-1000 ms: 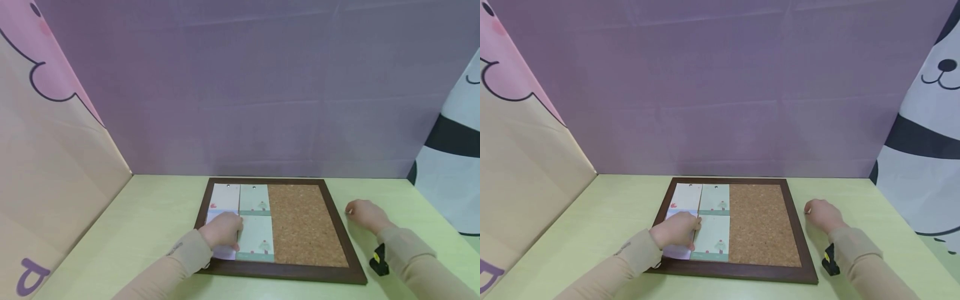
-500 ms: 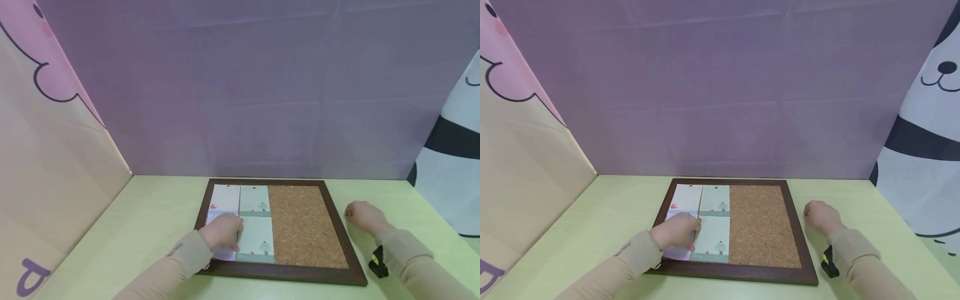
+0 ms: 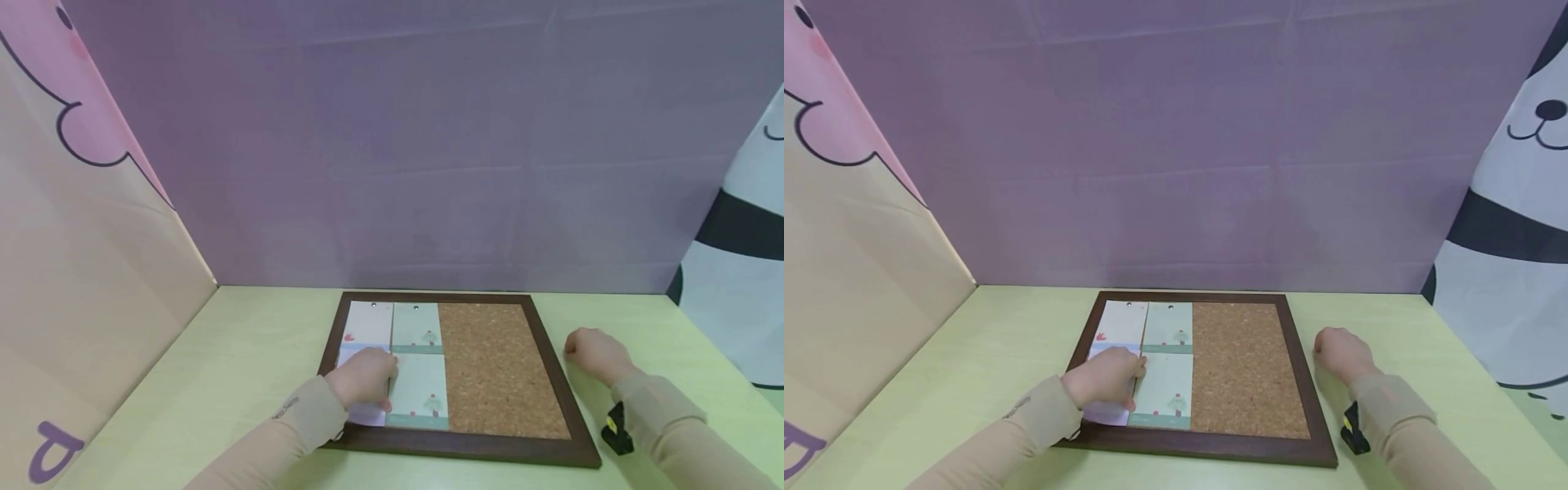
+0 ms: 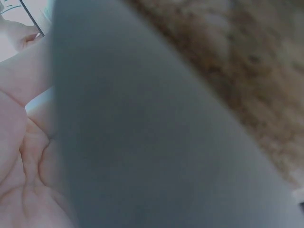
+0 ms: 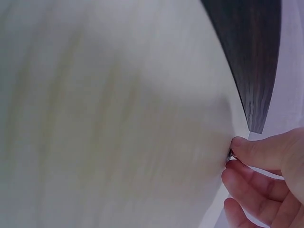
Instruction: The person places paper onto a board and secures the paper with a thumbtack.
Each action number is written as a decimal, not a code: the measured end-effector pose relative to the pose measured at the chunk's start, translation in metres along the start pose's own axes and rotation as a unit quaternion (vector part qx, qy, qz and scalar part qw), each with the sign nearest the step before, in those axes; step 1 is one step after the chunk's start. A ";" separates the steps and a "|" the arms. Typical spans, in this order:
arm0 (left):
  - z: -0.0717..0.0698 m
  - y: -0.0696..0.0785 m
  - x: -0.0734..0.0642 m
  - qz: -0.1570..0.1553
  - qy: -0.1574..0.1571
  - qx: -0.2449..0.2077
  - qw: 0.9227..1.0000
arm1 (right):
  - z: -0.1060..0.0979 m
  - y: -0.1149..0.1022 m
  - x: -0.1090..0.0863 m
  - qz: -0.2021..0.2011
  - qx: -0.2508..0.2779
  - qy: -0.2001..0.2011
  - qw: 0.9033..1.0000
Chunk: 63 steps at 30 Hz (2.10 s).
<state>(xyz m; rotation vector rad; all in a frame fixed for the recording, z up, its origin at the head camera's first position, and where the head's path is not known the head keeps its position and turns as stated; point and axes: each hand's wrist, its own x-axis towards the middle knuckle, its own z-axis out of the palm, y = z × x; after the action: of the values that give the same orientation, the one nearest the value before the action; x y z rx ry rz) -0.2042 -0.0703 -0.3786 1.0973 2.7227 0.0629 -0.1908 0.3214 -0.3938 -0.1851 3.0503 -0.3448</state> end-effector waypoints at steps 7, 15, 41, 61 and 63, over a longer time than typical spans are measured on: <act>0.001 0.000 0.000 0.003 0.003 -0.001 1.000 | 0.002 -0.002 0.000 0.004 0.004 0.015 1.000; 0.001 0.000 -0.001 0.003 0.006 -0.003 1.000 | 0.003 -0.007 0.001 0.008 -0.005 0.020 1.000; 0.001 0.000 -0.001 0.004 0.001 0.003 1.000 | 0.002 -0.011 0.005 0.031 -0.016 -0.001 0.999; 0.001 -0.001 -0.001 0.008 0.009 0.008 1.000 | 0.007 0.003 0.006 0.012 0.004 0.029 0.999; 0.002 -0.001 -0.001 0.008 0.010 0.008 1.000 | 0.007 0.004 0.005 0.012 0.010 0.030 0.999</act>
<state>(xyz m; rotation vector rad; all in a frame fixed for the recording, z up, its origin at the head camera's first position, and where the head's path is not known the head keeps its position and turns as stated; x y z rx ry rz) -0.2039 -0.0718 -0.3803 1.1297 2.7361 0.0537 -0.1959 0.3227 -0.4019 -0.1400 3.1032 -0.3861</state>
